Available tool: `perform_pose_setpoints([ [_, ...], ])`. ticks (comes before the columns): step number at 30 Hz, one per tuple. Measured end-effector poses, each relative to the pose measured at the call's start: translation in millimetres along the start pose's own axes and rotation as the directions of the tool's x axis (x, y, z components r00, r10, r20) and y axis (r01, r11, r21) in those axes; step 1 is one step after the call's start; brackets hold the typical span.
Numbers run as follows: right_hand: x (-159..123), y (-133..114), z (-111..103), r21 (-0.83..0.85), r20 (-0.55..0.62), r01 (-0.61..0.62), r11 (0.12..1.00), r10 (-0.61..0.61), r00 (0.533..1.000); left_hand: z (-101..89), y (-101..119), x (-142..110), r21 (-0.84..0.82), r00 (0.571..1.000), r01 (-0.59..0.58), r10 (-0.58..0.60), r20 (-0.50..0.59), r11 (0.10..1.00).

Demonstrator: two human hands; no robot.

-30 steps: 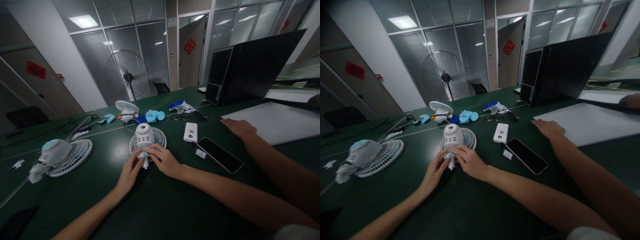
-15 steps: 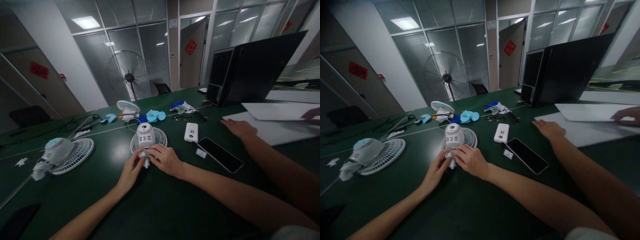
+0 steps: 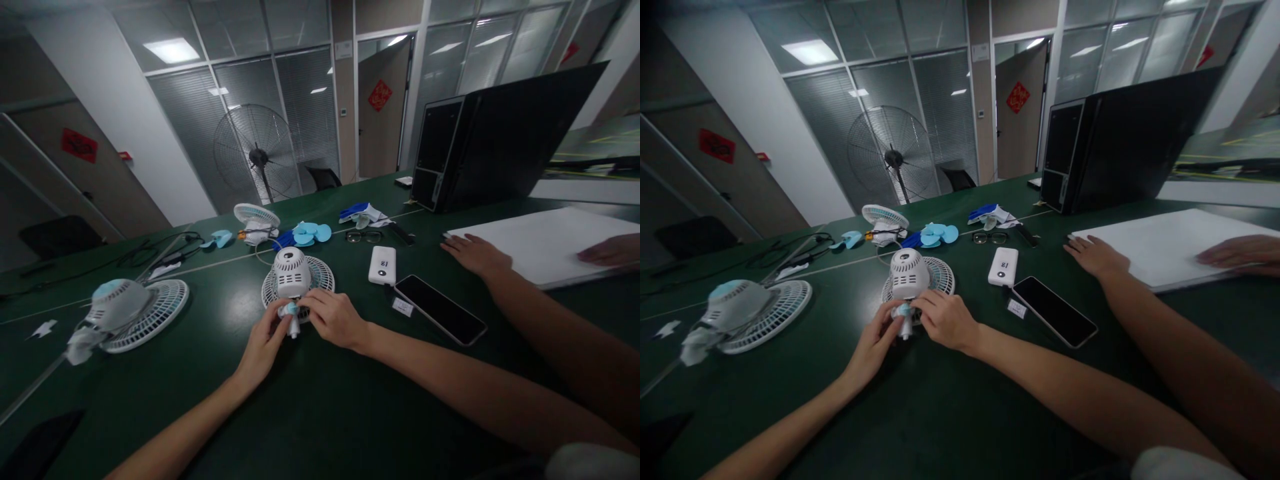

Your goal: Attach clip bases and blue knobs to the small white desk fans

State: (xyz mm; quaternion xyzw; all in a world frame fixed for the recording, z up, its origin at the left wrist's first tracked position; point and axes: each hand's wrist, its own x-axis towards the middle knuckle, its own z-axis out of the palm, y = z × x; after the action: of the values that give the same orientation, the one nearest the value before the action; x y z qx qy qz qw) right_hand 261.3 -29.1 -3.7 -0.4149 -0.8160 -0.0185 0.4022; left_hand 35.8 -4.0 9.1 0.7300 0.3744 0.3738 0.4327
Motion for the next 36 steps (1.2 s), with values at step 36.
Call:
perform_pose_setpoints([
  [36,-1.6,0.4,-2.5,0.082,-0.001,-0.025,0.996,0.025,1.000,-2.7,-9.4,-0.8,0.126,0.999,-0.023,0.016,0.052,0.992],
])
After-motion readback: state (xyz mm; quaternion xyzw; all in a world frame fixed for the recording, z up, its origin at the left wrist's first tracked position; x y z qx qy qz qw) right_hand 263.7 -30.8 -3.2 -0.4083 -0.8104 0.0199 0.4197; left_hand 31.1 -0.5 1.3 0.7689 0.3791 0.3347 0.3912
